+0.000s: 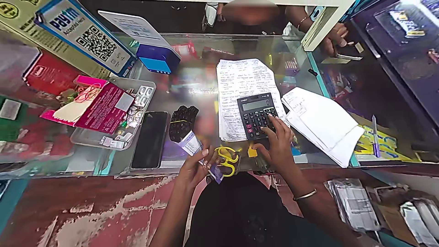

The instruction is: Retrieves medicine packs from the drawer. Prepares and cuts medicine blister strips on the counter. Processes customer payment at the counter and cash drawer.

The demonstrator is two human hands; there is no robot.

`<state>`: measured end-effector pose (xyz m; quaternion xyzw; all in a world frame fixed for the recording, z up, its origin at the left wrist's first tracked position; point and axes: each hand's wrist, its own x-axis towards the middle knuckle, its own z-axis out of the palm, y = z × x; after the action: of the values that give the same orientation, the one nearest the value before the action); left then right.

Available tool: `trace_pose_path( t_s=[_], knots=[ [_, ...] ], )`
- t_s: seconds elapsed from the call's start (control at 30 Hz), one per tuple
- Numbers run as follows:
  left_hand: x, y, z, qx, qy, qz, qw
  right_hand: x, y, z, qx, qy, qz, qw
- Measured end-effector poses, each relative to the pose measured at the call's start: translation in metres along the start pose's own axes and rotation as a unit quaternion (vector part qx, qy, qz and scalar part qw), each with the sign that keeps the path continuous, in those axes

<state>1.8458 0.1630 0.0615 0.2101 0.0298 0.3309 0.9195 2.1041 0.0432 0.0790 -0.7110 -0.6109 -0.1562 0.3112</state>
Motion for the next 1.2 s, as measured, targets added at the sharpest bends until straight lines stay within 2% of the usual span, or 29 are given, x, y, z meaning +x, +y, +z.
trace_pose_path(
  t_s=[0.2,0.33,0.4,0.57,0.67,0.77,0.87,0.93,1.0,1.1,1.17,1.2],
  knots=[
    [0.0,0.001,0.001,0.028,-0.014,-0.006,0.999,-0.001,0.001,-0.001,0.04,0.017,-0.022,0.999],
    [-0.01,-0.001,0.0,0.124,-0.127,-0.002,0.984,0.0,0.003,-0.003,0.09,0.018,-0.072,0.993],
    [-0.021,-0.009,0.006,0.162,-0.122,0.031,0.979,-0.001,0.005,-0.004,0.115,0.006,-0.1,0.988],
    [-0.076,-0.058,0.032,0.204,-0.001,0.154,0.967,-0.001,0.009,-0.006,0.202,-0.034,-0.157,0.966],
    [-0.114,-0.113,0.037,0.196,0.093,0.241,0.946,0.001,0.013,-0.008,0.223,-0.06,-0.18,0.956],
    [-0.155,-0.18,0.06,0.142,0.2,0.303,0.921,-0.003,0.013,-0.012,0.226,-0.076,-0.208,0.949],
    [-0.189,-0.235,0.079,0.129,0.235,0.328,0.906,-0.005,0.012,-0.013,0.221,-0.085,-0.239,0.942],
    [-0.211,-0.266,0.093,0.163,0.277,0.346,0.881,-0.013,0.009,-0.018,0.229,-0.092,-0.25,0.936],
    [-0.231,-0.294,0.113,0.232,0.355,0.364,0.829,-0.039,0.006,-0.031,0.254,-0.112,-0.258,0.925],
    [-0.257,-0.352,0.158,0.302,0.477,0.386,0.73,-0.12,0.004,-0.064,0.336,-0.214,-0.323,0.859],
    [-0.285,-0.398,0.182,0.327,0.534,0.395,0.673,-0.196,-0.003,-0.097,0.402,-0.326,-0.366,0.774],
    [-0.3,-0.424,0.184,0.335,0.531,0.401,0.667,-0.231,-0.004,-0.11,0.433,-0.378,-0.386,0.721]
  ],
)
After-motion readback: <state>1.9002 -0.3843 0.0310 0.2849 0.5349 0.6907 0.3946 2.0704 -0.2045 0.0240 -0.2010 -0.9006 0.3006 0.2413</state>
